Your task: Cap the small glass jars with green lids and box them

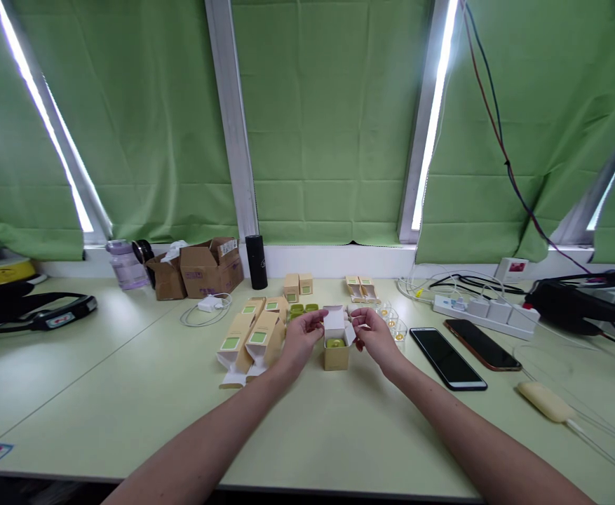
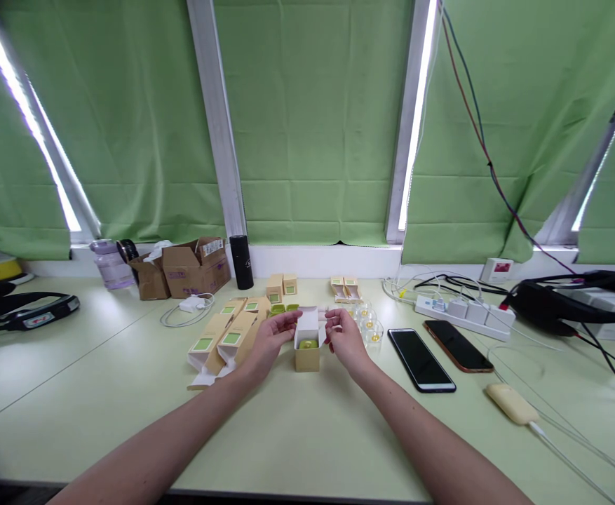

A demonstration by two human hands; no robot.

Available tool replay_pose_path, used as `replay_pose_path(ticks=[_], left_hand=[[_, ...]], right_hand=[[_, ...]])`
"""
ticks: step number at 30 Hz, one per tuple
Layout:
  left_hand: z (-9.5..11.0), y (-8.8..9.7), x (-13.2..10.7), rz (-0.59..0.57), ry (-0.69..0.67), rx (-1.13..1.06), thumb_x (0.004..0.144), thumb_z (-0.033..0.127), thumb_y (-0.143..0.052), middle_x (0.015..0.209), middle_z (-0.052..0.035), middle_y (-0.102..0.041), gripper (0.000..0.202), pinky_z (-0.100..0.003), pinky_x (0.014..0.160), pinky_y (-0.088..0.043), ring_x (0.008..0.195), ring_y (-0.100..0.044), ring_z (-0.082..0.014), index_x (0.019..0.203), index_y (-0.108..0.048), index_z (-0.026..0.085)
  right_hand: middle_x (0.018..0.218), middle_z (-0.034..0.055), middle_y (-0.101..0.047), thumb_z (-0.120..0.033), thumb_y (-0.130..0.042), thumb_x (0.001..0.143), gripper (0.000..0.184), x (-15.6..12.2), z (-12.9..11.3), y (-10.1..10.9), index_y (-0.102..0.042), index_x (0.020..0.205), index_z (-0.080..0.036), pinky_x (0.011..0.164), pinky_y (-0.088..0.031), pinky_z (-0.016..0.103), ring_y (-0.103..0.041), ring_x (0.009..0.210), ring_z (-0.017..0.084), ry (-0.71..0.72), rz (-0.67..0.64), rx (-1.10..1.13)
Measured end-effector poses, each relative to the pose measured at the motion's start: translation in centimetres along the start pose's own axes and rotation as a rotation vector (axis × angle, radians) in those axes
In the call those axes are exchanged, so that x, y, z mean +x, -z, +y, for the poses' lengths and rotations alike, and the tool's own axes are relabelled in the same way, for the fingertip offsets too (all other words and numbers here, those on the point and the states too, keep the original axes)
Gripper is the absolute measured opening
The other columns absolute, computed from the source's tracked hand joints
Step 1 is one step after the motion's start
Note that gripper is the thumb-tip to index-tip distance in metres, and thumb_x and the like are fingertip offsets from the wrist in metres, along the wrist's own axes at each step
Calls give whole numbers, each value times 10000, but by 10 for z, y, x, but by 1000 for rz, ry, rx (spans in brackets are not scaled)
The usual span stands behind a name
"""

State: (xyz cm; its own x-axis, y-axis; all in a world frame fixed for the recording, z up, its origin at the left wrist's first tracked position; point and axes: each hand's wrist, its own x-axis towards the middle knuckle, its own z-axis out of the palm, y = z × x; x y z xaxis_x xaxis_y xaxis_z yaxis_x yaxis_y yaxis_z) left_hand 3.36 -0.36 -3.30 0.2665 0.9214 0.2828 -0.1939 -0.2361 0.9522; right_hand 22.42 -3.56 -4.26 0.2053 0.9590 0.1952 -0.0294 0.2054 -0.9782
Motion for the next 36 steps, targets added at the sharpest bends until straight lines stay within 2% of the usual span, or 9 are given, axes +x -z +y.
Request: replay_pose_path(ticks=[8,14,23,28,36], left_hand=[[-6,0,-1,26,-65,136,706,167,-809,1107,-129,-764,451,-360,930,-556,941,-678,-201,1152,-766,124],[-6,-1,-3,19,-94,185,736,159,-799,1126,-127,-741,445,-358,924,-557,962,-670,-201,1175,-729,132],[-6,-1,-2,8,-113,219,710,99,-747,1134,-121,-731,461,-368,938,-548,982,-667,-208,1167,-706,141],[-6,-1,0,16,-111,226,691,85,-749,1117,-110,-733,456,-359,926,-548,958,-664,-199,1141,-711,145],[-2,-2,-2,21,-114,263,709,79,-735,1119,-111,-733,445,-370,945,-542,975,-662,-205,1147,-704,146]], right_hand=[[824,-30,-572,-257,-520,518,466,-1,-4,0,-561,981,-237,446,-411,255,-568,565,135,-32,-12,11],[834,-35,-570,-248,-515,517,460,-3,-7,-1,-553,976,-236,448,-400,247,-562,545,121,-52,-28,13],[783,-48,-578,-231,-563,554,428,-11,-13,-4,-543,982,-239,451,-408,253,-560,547,130,-68,-56,24],[782,-59,-569,-304,-659,628,402,-12,-10,-6,-539,1006,-243,449,-408,246,-567,552,128,-57,-78,16],[799,-80,-554,-429,-750,670,474,-12,-2,-10,-513,1038,-251,424,-378,232,-540,509,105,-52,-109,-16]])
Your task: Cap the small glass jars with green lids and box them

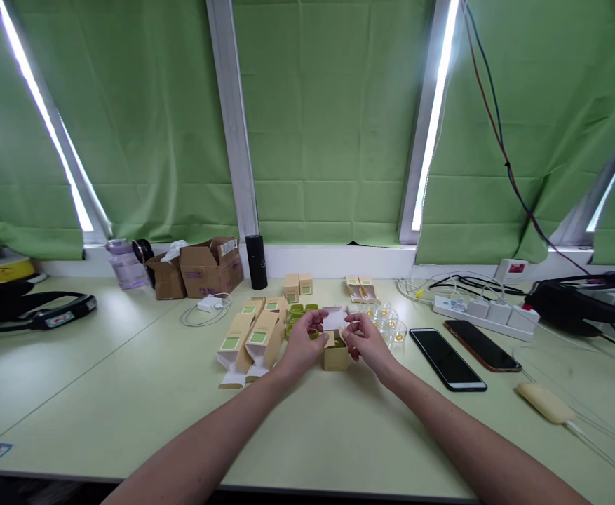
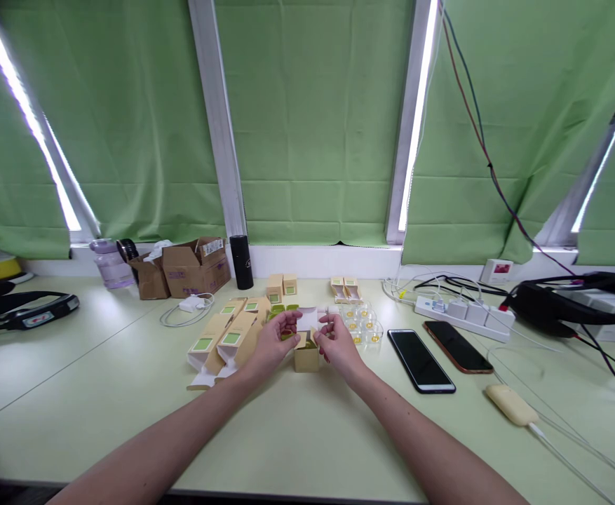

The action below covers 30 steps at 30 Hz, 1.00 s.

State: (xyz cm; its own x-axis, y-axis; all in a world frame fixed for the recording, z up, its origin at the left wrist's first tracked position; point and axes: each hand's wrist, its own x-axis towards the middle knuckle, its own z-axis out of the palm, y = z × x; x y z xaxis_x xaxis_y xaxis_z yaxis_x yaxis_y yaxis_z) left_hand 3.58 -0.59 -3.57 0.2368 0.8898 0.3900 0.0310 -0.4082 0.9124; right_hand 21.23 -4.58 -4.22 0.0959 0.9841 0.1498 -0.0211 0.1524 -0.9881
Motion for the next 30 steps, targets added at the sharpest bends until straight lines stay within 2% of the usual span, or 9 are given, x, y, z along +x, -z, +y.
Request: replay_pose_path(ticks=[8,13,18,24,30], left_hand=[[2,-1,-1,2,-9,34,718,88,-732,1122,-114,-733,437,-385,945,-533,977,-664,-215,1149,-706,153],[2,-1,-2,-9,-21,37,726,94,-721,1111,-102,-719,422,-381,944,-519,977,-649,-212,1142,-691,161],[1,-2,-2,-11,-30,-1,728,105,-705,1052,-67,-663,365,-362,893,-516,942,-630,-197,1070,-613,191],[2,-3,-4,2,-34,-36,712,91,-698,963,-15,-612,397,-325,841,-515,902,-630,-180,1039,-516,223],[3,-1,-3,-27,-71,95,747,99,-679,939,-31,-655,219,-348,880,-507,903,-628,-192,922,-590,196]], right_hand=[[857,-78,-530,-499,-720,665,534,2,7,-2,-491,1077,-248,407,-371,234,-523,506,90,-17,-3,-64],[875,-66,-521,-483,-731,650,543,4,10,-1,-496,1084,-256,414,-378,234,-512,525,91,-19,-6,-74],[889,-54,-515,-480,-735,648,539,5,11,-1,-503,1081,-259,436,-385,231,-511,559,96,-11,-11,-75],[917,-36,-507,-498,-714,646,545,7,14,-1,-505,1087,-255,450,-371,236,-504,584,107,-1,-3,-94],[911,-30,-529,-475,-715,690,494,8,16,2,-526,1091,-257,483,-370,237,-517,605,119,43,-14,-128]])
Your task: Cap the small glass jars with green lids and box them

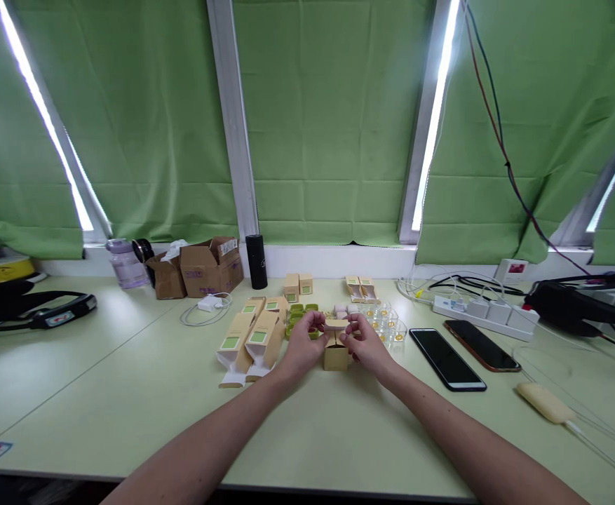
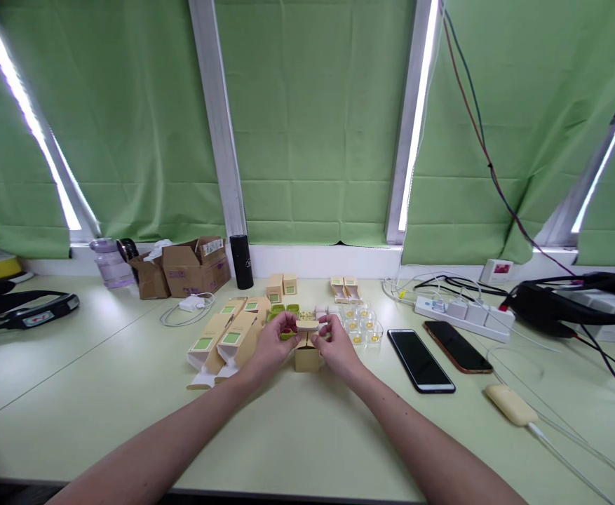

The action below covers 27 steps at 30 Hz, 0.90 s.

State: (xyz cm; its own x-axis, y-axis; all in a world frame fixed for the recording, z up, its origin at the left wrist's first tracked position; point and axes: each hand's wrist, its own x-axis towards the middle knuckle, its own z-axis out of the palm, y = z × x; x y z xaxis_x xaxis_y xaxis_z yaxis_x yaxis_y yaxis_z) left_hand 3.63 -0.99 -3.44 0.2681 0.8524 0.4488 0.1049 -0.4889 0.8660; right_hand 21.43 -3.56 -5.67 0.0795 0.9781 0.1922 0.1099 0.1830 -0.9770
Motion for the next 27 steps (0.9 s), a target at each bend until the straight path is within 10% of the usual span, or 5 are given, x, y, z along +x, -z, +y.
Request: replay_pose_path(ticks=[18,27], left_hand=[[8,2,-3,-10,-96,99,737,113,-605,885,-43,-696,109,-332,825,-500,870,-637,-205,809,-610,195],[27,18,-7,18,-508,449,867,163,-561,873,-53,-664,69,-387,824,-454,870,-597,-239,874,-599,221]], right_hand=[[802,3,-616,-185,-604,861,82,-19,-30,17,-613,926,-233,631,-413,296,-547,701,170,589,71,-468],[781,-1,-597,-124,-588,824,123,-22,-28,17,-574,884,-231,623,-369,295,-549,711,174,675,62,-632]])
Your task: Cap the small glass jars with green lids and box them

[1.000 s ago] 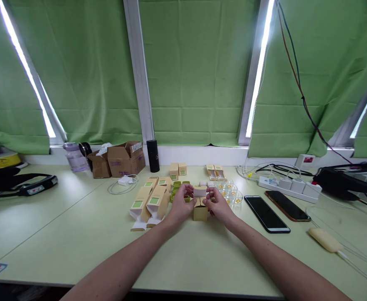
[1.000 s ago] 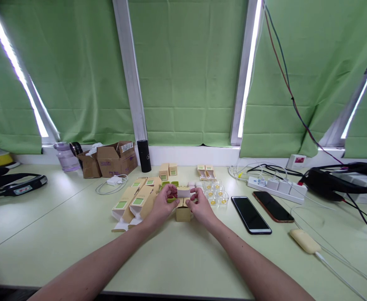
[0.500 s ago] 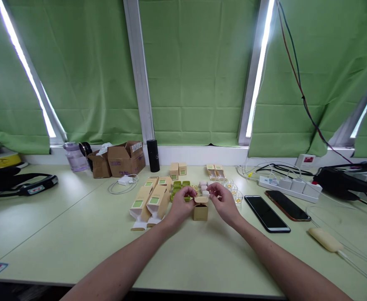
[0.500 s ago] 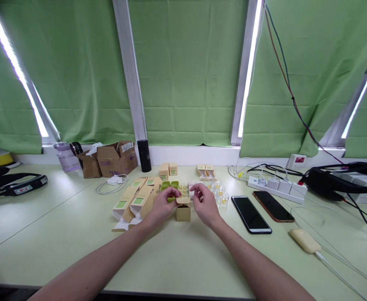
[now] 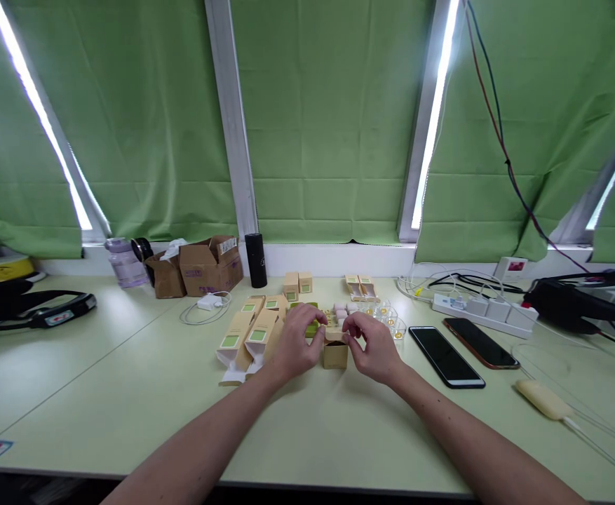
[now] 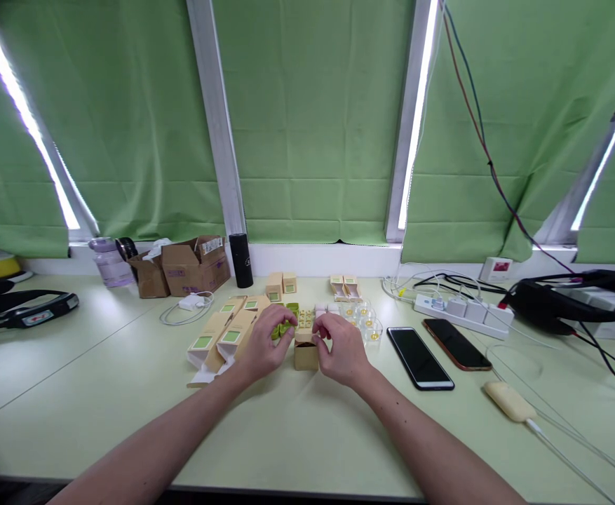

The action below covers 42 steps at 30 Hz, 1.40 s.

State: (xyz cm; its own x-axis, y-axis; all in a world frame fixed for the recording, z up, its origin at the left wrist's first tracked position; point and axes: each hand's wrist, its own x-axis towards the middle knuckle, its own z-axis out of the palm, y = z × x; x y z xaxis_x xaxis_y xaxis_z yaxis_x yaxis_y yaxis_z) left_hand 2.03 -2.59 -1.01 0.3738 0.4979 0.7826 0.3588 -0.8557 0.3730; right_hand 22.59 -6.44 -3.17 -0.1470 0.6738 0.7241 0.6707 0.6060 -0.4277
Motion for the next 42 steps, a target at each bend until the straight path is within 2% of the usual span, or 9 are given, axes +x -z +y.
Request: replay_pose_path(ticks=[2,4,10,14,18,31,37,42], left_hand=[[1,5,1,-62,-108,73,881,194,-583,815,-49,-659,40,-394,799,-431,824,-583,-241,866,-602,226],[1,8,2,-133,-158,129,876,200,-599,766,-46,-658,36,-398,773,-413,776,-571,-239,871,-618,229],[-3,7,-1,-259,-93,153,812,166,-611,729,-55,-674,125,-416,775,-406,729,-584,-243,894,-666,244],[-1,6,-1,-268,-70,124,766,148,-610,703,-50,-650,128,-413,770,-400,697,-564,-234,838,-653,244],[-1,5,-1,-259,-112,131,757,134,-604,681,-36,-631,109,-401,751,-390,657,-542,-216,792,-623,235],[-1,4,-3,-295,-104,155,744,152,-609,666,-40,-635,93,-412,773,-400,652,-556,-225,764,-632,240],[-2,4,-3,-296,-81,128,757,181,-613,634,-36,-619,79,-415,767,-393,628,-536,-217,706,-606,241],[-3,1,-4,-267,-70,158,842,212,-597,605,-28,-595,189,-396,745,-384,597,-512,-199,654,-583,233]], right_hand=[[791,4,-603,-118,-584,818,129,0,-1,1,-568,879,-230,634,-372,299,-555,727,180,29,-1,-18],[800,12,-613,-110,-581,813,140,0,-2,2,-563,878,-232,642,-377,304,-563,739,187,48,-7,-31],[827,30,-641,-100,-589,798,163,0,-5,4,-548,861,-245,659,-393,318,-586,765,211,47,-49,-57],[825,35,-640,-83,-592,779,182,-1,-5,3,-545,846,-246,656,-391,319,-582,767,215,62,-56,-65],[823,34,-635,-62,-587,753,197,-2,-5,3,-547,828,-240,639,-377,310,-573,760,208,78,-60,-64],[795,35,-610,-77,-593,749,166,-2,-5,4,-563,799,-232,619,-347,307,-545,731,199,99,-75,-85],[770,37,-624,-89,-599,761,140,-1,-4,3,-576,763,-228,619,-343,309,-552,733,203,93,-92,-81],[776,33,-627,-90,-597,764,144,0,-4,6,-573,774,-232,627,-348,310,-558,738,204,96,-112,-75]])
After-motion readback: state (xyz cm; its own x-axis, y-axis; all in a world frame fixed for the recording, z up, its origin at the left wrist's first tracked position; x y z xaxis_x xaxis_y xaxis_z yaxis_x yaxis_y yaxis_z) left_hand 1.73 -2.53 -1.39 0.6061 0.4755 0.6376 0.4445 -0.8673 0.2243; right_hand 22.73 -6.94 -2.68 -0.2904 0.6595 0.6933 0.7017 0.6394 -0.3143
